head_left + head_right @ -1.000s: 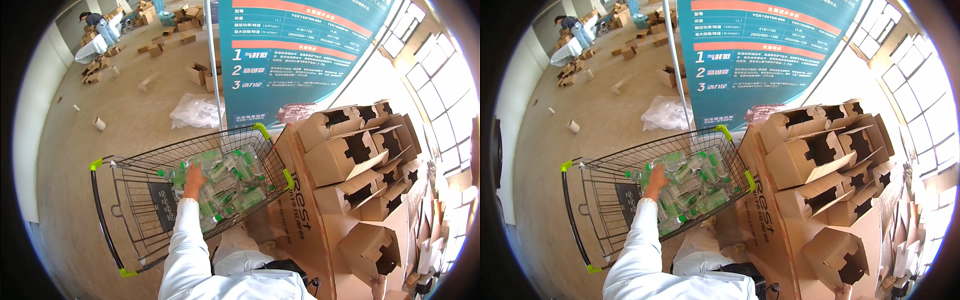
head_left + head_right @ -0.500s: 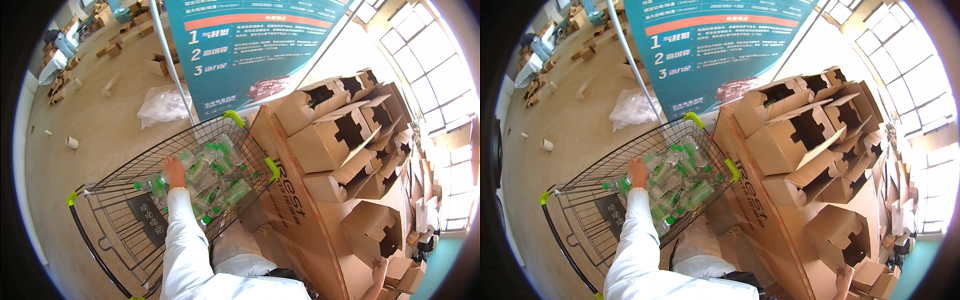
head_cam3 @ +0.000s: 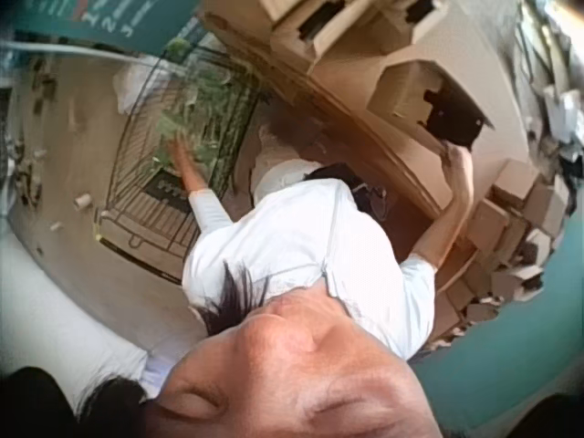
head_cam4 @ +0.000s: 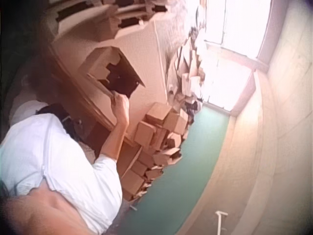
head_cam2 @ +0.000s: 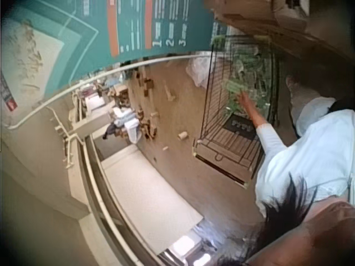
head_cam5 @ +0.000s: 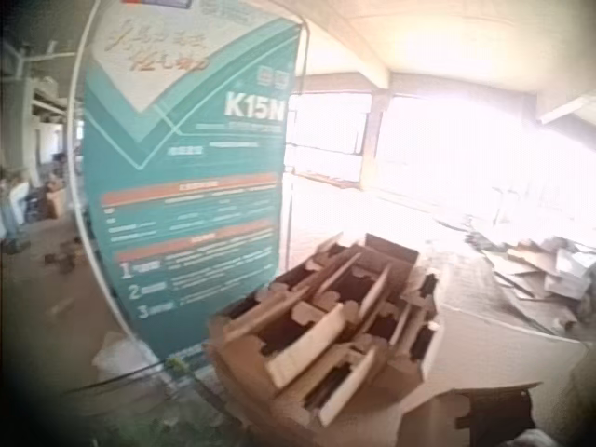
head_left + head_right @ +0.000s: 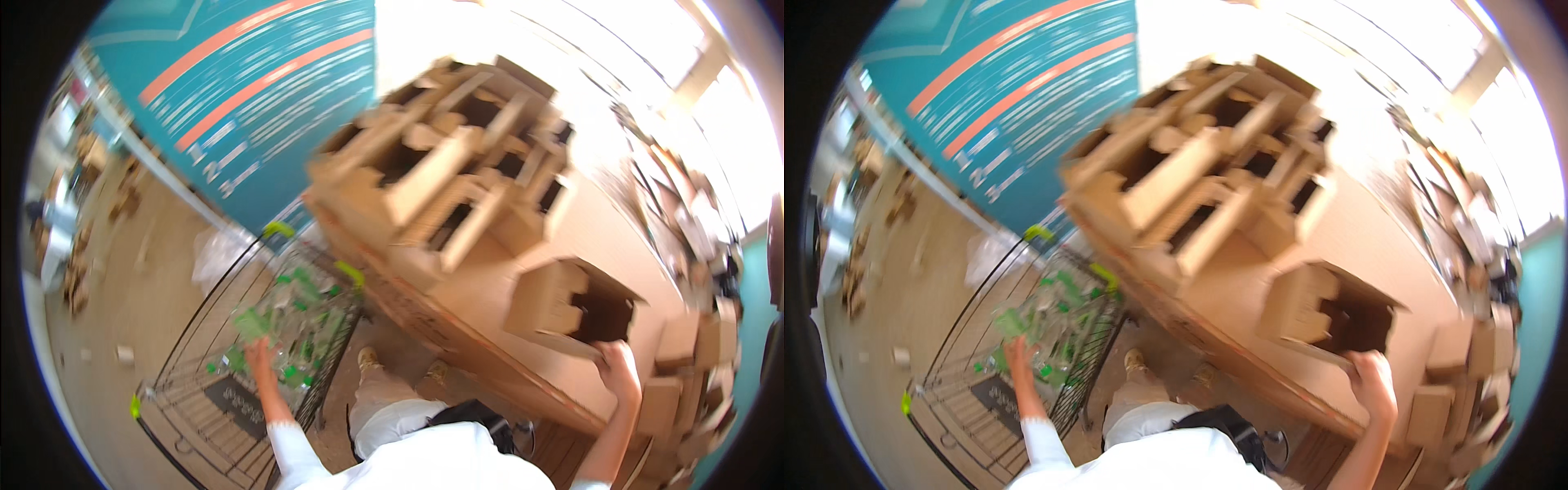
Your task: The person places plastic bottles into small cardboard boxes, folds the box flaps closed, and stacks the completed boxes on the table.
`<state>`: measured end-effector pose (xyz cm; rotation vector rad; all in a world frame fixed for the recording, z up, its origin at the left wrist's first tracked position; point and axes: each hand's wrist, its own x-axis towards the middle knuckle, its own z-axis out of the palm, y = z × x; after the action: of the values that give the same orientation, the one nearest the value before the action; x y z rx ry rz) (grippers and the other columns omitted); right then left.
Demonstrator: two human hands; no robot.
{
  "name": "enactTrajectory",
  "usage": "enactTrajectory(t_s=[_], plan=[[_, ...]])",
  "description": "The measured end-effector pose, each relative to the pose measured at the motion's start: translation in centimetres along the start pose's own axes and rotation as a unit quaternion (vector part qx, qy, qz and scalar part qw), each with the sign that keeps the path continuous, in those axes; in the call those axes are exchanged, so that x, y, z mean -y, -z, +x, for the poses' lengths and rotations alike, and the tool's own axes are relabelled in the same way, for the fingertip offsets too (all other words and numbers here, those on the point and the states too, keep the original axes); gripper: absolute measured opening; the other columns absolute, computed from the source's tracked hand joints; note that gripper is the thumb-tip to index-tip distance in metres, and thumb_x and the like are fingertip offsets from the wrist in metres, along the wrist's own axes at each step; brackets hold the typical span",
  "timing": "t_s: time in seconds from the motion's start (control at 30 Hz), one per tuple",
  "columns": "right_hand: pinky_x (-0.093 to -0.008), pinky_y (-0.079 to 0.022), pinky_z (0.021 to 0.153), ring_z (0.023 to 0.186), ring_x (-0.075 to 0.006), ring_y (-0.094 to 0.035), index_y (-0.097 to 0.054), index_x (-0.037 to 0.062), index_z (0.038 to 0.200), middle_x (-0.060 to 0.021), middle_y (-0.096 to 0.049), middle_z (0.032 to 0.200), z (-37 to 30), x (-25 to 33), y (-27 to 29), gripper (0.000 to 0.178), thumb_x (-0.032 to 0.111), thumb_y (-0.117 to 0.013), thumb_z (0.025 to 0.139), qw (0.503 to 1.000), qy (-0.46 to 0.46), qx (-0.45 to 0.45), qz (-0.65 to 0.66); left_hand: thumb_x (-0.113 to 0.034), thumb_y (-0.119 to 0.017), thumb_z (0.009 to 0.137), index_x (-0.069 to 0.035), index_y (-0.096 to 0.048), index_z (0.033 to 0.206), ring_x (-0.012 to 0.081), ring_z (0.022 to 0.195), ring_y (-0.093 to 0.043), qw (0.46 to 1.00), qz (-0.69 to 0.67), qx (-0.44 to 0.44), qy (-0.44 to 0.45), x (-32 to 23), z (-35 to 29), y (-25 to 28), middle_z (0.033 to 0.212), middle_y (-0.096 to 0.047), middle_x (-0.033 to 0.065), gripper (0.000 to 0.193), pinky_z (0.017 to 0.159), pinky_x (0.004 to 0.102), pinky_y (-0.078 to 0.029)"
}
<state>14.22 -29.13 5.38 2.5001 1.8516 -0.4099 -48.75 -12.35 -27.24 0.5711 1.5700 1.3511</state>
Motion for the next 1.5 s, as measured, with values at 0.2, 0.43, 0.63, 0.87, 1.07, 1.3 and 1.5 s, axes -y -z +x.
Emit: enactTrajectory(t_s=[0.2, 0.43, 0.63, 0.87, 1.07, 1.3, 1.5], plan=[[-0.0443, -0.049, 0.062, 0.070, -0.0385, -0.061, -0.068, 0.0049, 0.097, -0.0207, -0.062, 0.071, -0.9, -5.6, -1.7, 0.027, -0.002, -0.062, 0.071, 0.989, 0.130, 0.009, 0.065, -0.029, -0.073, 0.080, -0.005, -0.034, 0.142, 0.0331, 0.122, -0.050, 0.918, -0.236, 0.295, -0.124, -12.9, -16.3, -17.8, 0.133, -0.049, 0.0173, 0.077, 0.104, 0.0481, -0.042], [-0.0422, -0.045, 0.058, 0.067, -0.0337, -0.061, -0.054, 0.0042, 0.088, -0.0133, -0.057, 0.065, 1.3, -6.7, -2.1, 0.021, -0.002, -0.063, 0.069, 0.986, 0.145, -0.032, 0.079, -0.039, -0.084, 0.067, -0.003, -0.044, 0.134, 0.0267, 0.115, -0.056, 0.733, -0.108, 0.637, -0.213, -22.3, -32.9, -44.0, 0.124, -0.056, 0.0163, 0.086, 0.098, 0.0431, -0.046], [-0.0415, -0.053, 0.059, 0.072, -0.0306, -0.068, -0.062, -0.0004, 0.102, -0.0146, -0.065, 0.071, 0.3, -5.8, -3.4, 0.029, 0.004, -0.063, 0.073, 0.987, 0.134, -0.071, 0.061, -0.025, -0.081, 0.063, 0.005, -0.049, 0.122, 0.0292, 0.089, -0.068, 0.535, 0.246, 0.720, -0.366, -17.2, -39.1, -52.0, 0.096, -0.068, 0.0196, 0.074, 0.081, 0.0365, -0.053], [-0.0358, -0.056, 0.068, 0.089, -0.0288, -0.067, -0.066, -0.0034, 0.087, -0.0205, -0.064, 0.097, -0.3, -4.7, -6.4, 0.015, 0.007, -0.059, 0.078, 0.982, 0.033, -0.181, 0.042, -0.035, -0.085, 0.057, 0.007, -0.053, 0.103, 0.0378, 0.095, -0.064, 0.361, 0.550, 0.663, -0.356, -15.5, -36.7, -54.2, 0.097, -0.065, 0.0268, 0.070, 0.085, 0.0400, -0.052], [-0.0354, -0.054, 0.085, 0.115, -0.0353, -0.058, -0.063, -0.0144, 0.103, -0.0306, -0.054, 0.128, 0.7, -4.2, -6.7, 0.039, 0.014, -0.067, 0.077, 0.971, -0.037, -0.236, -0.019, -0.030, -0.087, 0.055, 0.005, -0.056, 0.108, 0.0338, 0.095, -0.065, 0.327, 0.513, 0.732, -0.305, -17.0, -36.3, -56.0, 0.100, -0.065, 0.0232, 0.071, 0.083, 0.0368, -0.052], [-0.0381, -0.051, 0.092, 0.122, -0.0392, -0.053, -0.067, -0.0134, 0.095, -0.0294, -0.059, 0.120, 1.1, -4.8, -6.6, 0.037, 0.015, -0.068, 0.071, 0.967, 0.001, -0.252, -0.021, -0.035, -0.087, 0.055, 0.002, -0.061, 0.114, 0.0346, 0.094, -0.067, 0.203, 0.669, 0.638, -0.324, -14.7, -35.1, -56.4, 0.098, -0.069, 0.0216, 0.075, 0.082, 0.0378, -0.054], [-0.0375, -0.053, 0.085, 0.113, -0.0362, -0.058, -0.070, -0.0036, 0.077, -0.0243, -0.065, 0.103, 1.3, -4.8, -6.4, 0.016, 0.008, -0.062, 0.069, 0.970, 0.040, -0.238, 0.000, -0.017, -0.074, 0.075, -0.005, -0.070, 0.110, 0.0317, 0.109, -0.064, 0.110, 0.740, 0.525, -0.405, -7.7, -33.2, -57.6, 0.114, -0.067, 0.0182, 0.038, 0.088, 0.0377, -0.054]])
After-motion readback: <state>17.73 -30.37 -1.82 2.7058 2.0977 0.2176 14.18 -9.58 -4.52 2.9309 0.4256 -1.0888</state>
